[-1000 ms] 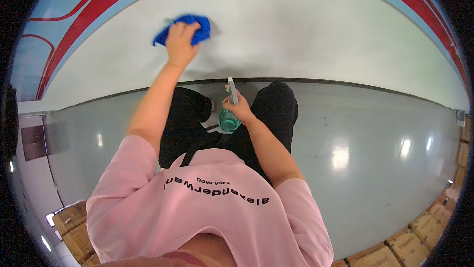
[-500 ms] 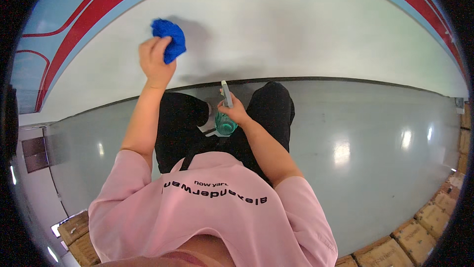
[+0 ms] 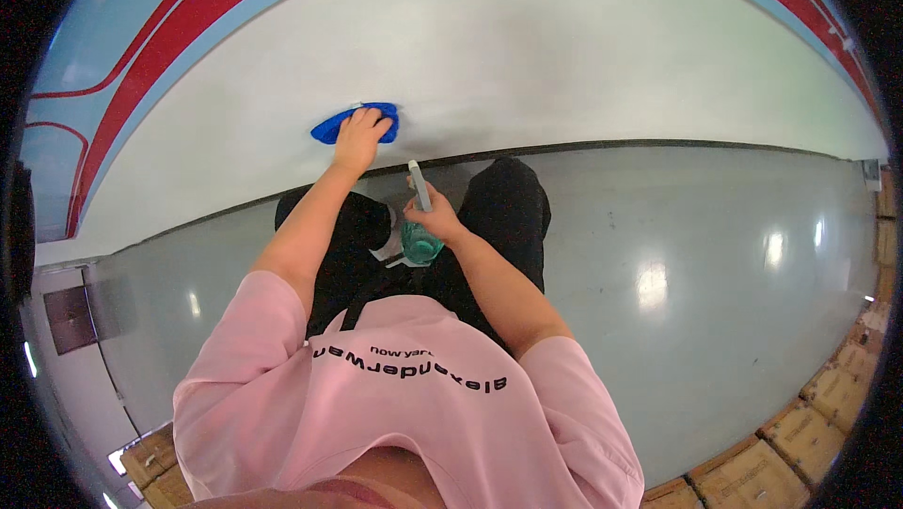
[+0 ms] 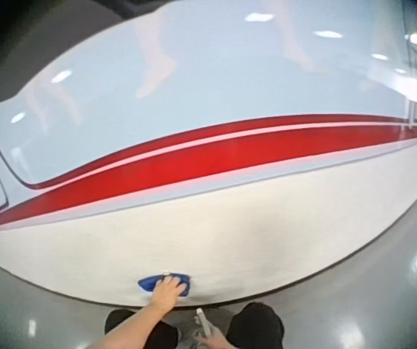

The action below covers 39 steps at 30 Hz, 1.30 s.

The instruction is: Cleaning and wiping down a printed graphic wall surface using a spray bottle and cloth.

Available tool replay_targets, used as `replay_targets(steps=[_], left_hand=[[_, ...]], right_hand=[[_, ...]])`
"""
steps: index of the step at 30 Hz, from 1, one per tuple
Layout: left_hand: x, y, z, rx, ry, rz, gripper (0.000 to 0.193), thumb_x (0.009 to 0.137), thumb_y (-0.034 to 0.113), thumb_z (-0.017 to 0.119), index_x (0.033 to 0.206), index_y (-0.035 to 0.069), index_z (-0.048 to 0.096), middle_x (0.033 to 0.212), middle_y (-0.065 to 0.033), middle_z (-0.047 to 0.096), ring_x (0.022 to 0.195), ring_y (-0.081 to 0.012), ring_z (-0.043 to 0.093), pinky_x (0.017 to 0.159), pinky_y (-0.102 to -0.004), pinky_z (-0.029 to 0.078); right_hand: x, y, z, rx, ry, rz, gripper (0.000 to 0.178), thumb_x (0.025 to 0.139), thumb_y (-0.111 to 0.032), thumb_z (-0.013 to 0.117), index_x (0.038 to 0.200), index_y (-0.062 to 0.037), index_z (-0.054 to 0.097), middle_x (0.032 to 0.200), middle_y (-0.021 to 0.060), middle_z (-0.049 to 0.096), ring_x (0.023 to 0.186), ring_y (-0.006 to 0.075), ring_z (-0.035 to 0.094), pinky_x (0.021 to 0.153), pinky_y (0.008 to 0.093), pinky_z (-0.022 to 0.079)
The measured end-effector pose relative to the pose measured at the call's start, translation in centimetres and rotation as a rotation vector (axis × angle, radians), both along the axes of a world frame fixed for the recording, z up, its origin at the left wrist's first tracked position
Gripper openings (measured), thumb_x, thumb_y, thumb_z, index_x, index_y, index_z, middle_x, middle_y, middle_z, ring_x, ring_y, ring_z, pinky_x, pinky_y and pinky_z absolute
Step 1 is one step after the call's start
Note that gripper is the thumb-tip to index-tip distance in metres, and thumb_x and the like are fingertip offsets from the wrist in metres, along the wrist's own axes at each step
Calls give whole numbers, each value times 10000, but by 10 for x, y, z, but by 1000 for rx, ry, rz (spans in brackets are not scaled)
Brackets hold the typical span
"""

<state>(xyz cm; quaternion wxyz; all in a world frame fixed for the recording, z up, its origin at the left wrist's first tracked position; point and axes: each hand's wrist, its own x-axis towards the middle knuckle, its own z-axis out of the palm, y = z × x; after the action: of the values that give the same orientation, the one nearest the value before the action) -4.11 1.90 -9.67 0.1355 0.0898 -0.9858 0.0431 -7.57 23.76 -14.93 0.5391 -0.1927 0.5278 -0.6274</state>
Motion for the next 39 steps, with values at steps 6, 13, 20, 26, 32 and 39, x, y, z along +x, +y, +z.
replay_targets(steps=[6, 13, 20, 26, 32, 39], left_hand=[[-21, -7, 60, -66, 229, -188, 262, 684, 62, 556, 922, 135, 638, 929, -57, 558, 882, -254, 537, 733, -369, 446], [-74, 18, 195, -366, 754, -212, 403, 566, 39, 630, 944, 177, 658, 928, -24, 558, 846, -237, 536, 717, -356, 425], [-45, 12, 75, -271, 181, -199, 246, 667, 129, 580, 911, 114, 604, 925, -49, 548, 915, -228, 537, 738, -343, 442], [-5, -17, 31, -220, -190, -149, 190, 721, 123, 532, 906, 104, 570, 943, -48, 506, 972, -213, 511, 737, -344, 442], [-42, 5, 137, -332, 203, -243, 245, 698, 130, 543, 935, 136, 604, 925, -37, 534, 856, -221, 529, 683, -345, 426], [-94, 30, 186, -396, 583, -274, 608, 563, 176, 732, 1150, 276, 609, 1235, -24, 502, 1083, -245, 497, 807, -352, 425]], right_hand=[[-2, -2, -3, -19, -7, 29, 705, 697, -71, 652, 1350, -133, 394, 850, 45, 602, 844, 155, 572, 825, 323, 430], [-6, -1, 2, -18, 60, 62, 698, 701, -71, 651, 1346, -135, 392, 850, 47, 607, 845, 160, 576, 828, 331, 433], [-3, 0, 9, -41, 31, 8, 681, 704, -69, 646, 1337, -133, 401, 835, 46, 600, 826, 155, 565, 808, 314, 430], [-1, 1, 17, -81, -3, 8, 671, 705, -71, 650, 1330, -127, 411, 832, 38, 597, 820, 148, 564, 807, 309, 431], [-4, 0, 10, -58, 29, 23, 668, 703, -83, 656, 1324, -144, 418, 836, 32, 598, 830, 152, 572, 820, 314, 430], [-11, -1, 2, -64, 86, 52, 679, 700, -94, 660, 1329, -147, 412, 847, 39, 599, 840, 165, 576, 820, 324, 429]])
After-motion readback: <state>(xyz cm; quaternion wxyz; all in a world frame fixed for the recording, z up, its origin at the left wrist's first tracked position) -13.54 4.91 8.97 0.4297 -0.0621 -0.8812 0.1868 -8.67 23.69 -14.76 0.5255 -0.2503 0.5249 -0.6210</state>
